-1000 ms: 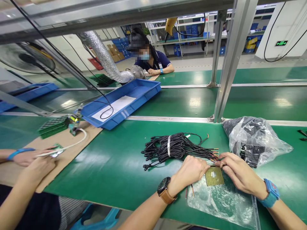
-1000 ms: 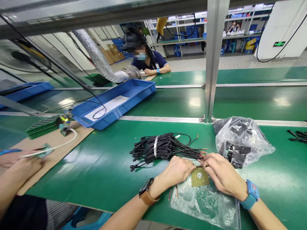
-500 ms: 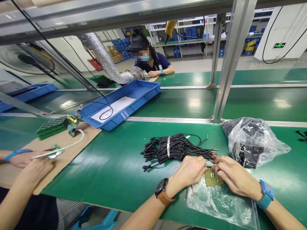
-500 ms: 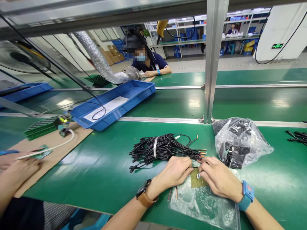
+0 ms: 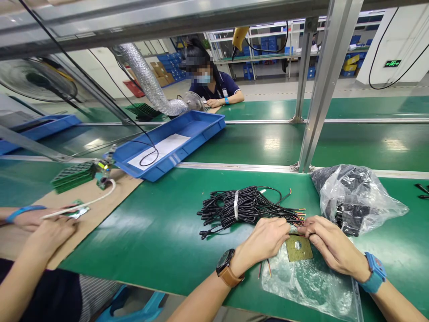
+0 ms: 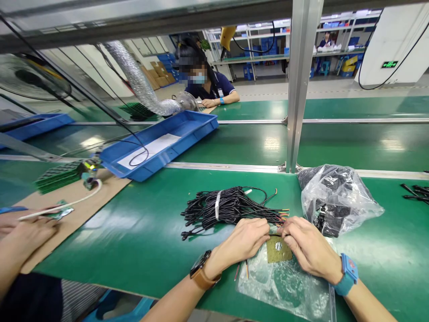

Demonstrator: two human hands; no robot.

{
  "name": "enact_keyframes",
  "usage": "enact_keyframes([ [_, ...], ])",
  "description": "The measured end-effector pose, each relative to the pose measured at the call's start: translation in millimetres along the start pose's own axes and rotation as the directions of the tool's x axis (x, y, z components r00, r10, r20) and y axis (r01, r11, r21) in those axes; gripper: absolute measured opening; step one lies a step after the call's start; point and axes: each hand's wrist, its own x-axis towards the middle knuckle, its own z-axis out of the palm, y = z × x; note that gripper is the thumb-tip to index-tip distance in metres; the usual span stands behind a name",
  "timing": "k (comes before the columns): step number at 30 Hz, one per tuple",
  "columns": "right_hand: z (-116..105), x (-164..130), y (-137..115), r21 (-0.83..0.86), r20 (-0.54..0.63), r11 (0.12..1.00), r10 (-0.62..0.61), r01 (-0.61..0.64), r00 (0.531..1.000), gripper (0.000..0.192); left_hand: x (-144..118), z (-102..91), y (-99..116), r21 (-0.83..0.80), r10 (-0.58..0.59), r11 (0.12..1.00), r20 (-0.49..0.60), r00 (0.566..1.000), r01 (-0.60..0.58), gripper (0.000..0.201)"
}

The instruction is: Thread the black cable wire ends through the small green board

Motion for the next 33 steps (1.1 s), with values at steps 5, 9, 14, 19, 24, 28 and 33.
enact_keyframes([
  [5, -2, -1, 2, -0.005, 0.010, 0.998, 0.062, -0.062, 0.998, 0.024, -1, 0.9, 0, -0.070, -0.038, 0.997, -0.045, 0.998, 0.035, 0.016],
  [9, -8, -7, 13, 0.050, -0.308, 0.986, 0.166, -0.158, 0.937, 0.023, -1, 1.8, 7, -0.273, -0.115, 0.959, -0.144, 0.983, 0.073, 0.007],
  [14, -7, -8, 16, 0.059, -0.470, 0.967, 0.245, -0.247, 0.848, 0.020, 5, 5.3, 22, -0.555, -0.162, 0.832, -0.204, 0.966, 0.023, 0.012],
  [19, 1, -4, 11, 0.142, -0.399, 0.955, 0.296, -0.261, 0.868, 0.023, 4, 10.8, 33, -0.699, -0.181, 0.714, -0.234, 0.955, -0.036, 0.018],
  [24, 5, -4, 7, 0.426, -0.188, 0.861, 0.385, -0.278, 0.904, 0.028, 3, 10.1, 35, -0.629, -0.214, 0.768, -0.429, 0.878, -0.121, 0.017],
  [28, 9, -4, -1, 0.601, -0.062, 0.745, 0.402, -0.288, 0.913, 0.031, 5, 7.2, 33, -0.624, -0.286, 0.778, -0.464, 0.839, -0.079, 0.020],
  [33, 11, -3, -6, 0.636, -0.044, 0.716, 0.406, -0.288, 0.913, 0.031, 6, 7.7, 30, -0.569, -0.260, 0.821, -0.442, 0.859, -0.045, 0.022],
])
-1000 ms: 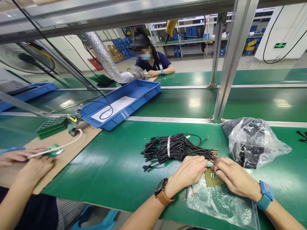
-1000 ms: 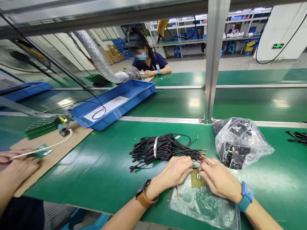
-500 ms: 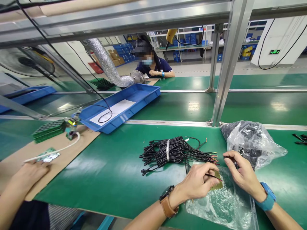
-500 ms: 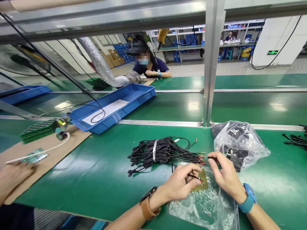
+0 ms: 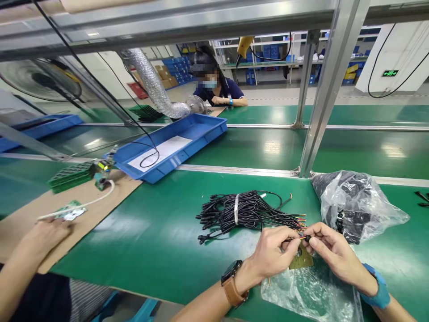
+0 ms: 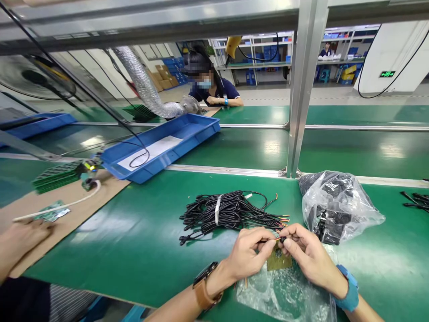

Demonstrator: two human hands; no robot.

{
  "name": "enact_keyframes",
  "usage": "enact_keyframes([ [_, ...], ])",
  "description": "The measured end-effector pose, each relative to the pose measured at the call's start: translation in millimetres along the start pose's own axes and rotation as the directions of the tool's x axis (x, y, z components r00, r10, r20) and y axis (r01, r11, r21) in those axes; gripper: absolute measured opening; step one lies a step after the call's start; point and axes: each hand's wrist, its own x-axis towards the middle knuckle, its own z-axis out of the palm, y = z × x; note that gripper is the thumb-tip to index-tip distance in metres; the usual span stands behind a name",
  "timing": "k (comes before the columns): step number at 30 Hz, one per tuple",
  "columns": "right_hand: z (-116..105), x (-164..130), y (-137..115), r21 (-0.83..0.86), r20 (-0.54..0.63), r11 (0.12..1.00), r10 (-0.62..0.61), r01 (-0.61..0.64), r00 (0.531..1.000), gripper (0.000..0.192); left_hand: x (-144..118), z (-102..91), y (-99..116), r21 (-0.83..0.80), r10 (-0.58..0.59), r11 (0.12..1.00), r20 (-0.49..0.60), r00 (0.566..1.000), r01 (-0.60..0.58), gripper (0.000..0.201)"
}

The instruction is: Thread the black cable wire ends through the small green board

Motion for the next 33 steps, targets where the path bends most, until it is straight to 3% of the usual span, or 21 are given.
enact_keyframes([
  [8, -1.5, -0.4, 4.8, -0.049, -0.004, 0.999, -0.002, 0.002, 1.000, 0.032, -1.2, 1.1, -3.6, 0.051, 0.050, 0.997, 0.007, 0.999, -0.050, 0.020],
  [16, -5.4, 0.1, 3.5, -0.296, 0.000, 0.947, -0.128, 0.123, 0.992, 0.019, 0.5, -0.1, -4.1, 0.083, 0.064, 0.994, 0.015, 0.998, -0.065, 0.021],
  [22, -3.5, 1.8, 0.8, -0.372, 0.026, 0.902, -0.224, 0.217, 0.974, 0.016, 0.9, -1.0, -3.8, 0.082, 0.068, 0.994, 0.043, 0.997, -0.071, 0.021],
  [28, -5.3, 1.0, 6.0, -0.322, 0.033, 0.938, -0.121, 0.125, 0.992, 0.018, 0.5, -0.3, -6.7, 0.083, 0.069, 0.994, 0.024, 0.997, -0.071, 0.019],
  [33, -1.3, 1.6, 8.4, -0.330, 0.046, 0.933, -0.134, 0.142, 0.990, 0.018, -0.3, 1.6, -6.5, 0.068, 0.073, 0.995, 0.025, 0.997, -0.075, 0.017],
])
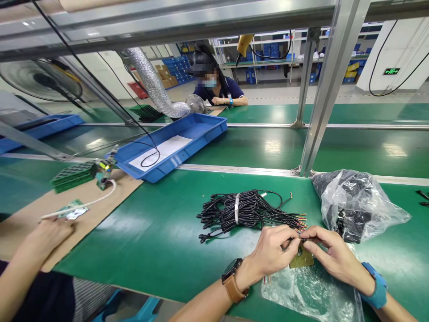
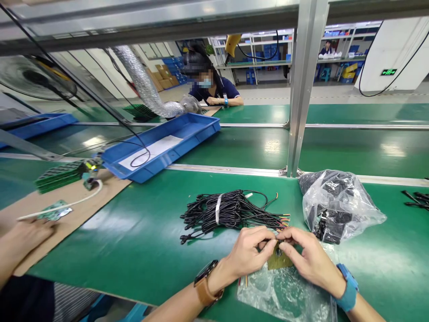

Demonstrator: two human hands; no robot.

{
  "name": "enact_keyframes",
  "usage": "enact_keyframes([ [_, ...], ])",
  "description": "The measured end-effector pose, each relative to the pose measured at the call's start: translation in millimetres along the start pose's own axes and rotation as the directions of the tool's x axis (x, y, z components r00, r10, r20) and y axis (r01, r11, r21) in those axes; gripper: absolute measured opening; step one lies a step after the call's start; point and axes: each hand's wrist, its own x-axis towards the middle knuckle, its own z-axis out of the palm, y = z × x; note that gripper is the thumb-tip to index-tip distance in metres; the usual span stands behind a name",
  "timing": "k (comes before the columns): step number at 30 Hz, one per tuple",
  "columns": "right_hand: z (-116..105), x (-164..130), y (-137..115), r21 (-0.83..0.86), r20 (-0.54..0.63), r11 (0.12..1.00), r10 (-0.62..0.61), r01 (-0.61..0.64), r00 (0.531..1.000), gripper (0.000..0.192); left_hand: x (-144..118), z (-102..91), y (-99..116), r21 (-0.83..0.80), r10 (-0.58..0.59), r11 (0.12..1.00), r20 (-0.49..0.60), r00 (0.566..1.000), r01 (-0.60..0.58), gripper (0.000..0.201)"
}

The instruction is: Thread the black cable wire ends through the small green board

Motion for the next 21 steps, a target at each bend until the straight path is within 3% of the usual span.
enact_keyframes([
  [4, 5, 1, 1, 0.044, -0.036, 0.999, 0.022, -0.021, 0.999, 0.018, 1, -5.7, 2, -0.049, -0.056, 0.997, 0.111, 0.992, 0.062, 0.005],
  [7, 7, 1, 4, 0.035, -0.075, 0.999, 0.027, -0.024, 0.997, 0.017, 3, -11.9, 1, -0.077, -0.149, 0.983, 0.186, 0.971, 0.165, 0.019],
  [10, 7, -1, 10, 0.015, -0.068, 1.000, 0.022, -0.021, 0.997, 0.016, 2, -13.1, -5, -0.046, -0.157, 0.985, 0.155, 0.975, 0.166, 0.003],
  [21, 10, -1, 14, -0.055, -0.052, 0.997, -0.065, 0.062, 0.997, 0.012, -7, 0.1, -14, -0.035, -0.133, 0.990, 0.113, 0.985, 0.137, 0.011],
])
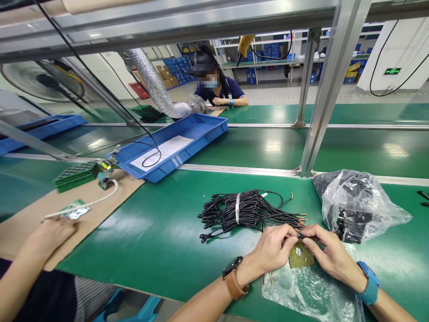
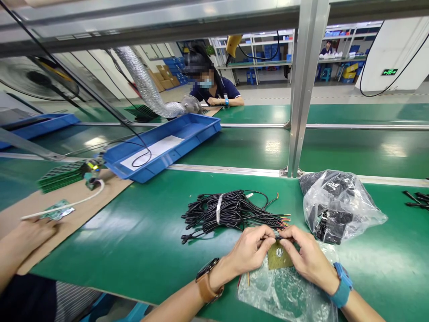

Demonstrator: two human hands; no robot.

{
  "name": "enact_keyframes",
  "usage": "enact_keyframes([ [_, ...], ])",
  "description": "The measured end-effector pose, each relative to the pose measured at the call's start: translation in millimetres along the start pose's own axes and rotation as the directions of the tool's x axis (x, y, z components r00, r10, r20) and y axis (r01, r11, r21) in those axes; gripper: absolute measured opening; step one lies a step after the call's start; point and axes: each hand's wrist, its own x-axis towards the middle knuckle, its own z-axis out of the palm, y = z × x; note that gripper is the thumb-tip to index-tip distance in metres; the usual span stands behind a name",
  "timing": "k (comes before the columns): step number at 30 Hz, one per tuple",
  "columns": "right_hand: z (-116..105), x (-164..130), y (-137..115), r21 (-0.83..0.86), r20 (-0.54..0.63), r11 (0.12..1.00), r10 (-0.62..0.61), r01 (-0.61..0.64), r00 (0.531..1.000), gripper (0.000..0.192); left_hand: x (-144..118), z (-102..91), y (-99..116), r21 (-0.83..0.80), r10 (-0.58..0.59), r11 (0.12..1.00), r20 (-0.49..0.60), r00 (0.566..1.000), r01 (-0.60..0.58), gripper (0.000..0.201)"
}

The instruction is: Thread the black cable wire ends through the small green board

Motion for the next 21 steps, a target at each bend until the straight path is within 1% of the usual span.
enact_keyframes([
  [8, 3, -1, -7, -0.009, 0.062, 1.000, -0.027, 0.028, 0.998, 0.012, -3, 0.3, 1, 0.023, 0.015, 1.000, 0.021, 1.000, -0.016, 0.019],
  [11, 8, -2, -8, -0.017, 0.058, 0.999, -0.043, 0.044, 0.997, 0.012, -2, 2.0, -1, 0.037, 0.000, 0.999, 0.040, 0.999, -0.001, 0.022],
  [17, 10, 0, -12, -0.022, 0.064, 0.995, -0.091, 0.092, 0.994, 0.012, 0, -3.4, -1, 0.050, -0.023, 0.999, 0.132, 0.991, 0.016, 0.031],
  [19, 7, 1, -12, -0.017, 0.057, 0.996, -0.086, 0.087, 0.995, 0.012, 2, -7.4, 0, 0.012, -0.020, 1.000, 0.157, 0.987, 0.019, 0.030],
  [21, 4, 1, -11, -0.011, 0.047, 0.998, -0.066, 0.067, 0.997, 0.013, 4, -10.2, 3, -0.035, -0.028, 0.999, 0.163, 0.986, 0.034, 0.020],
])
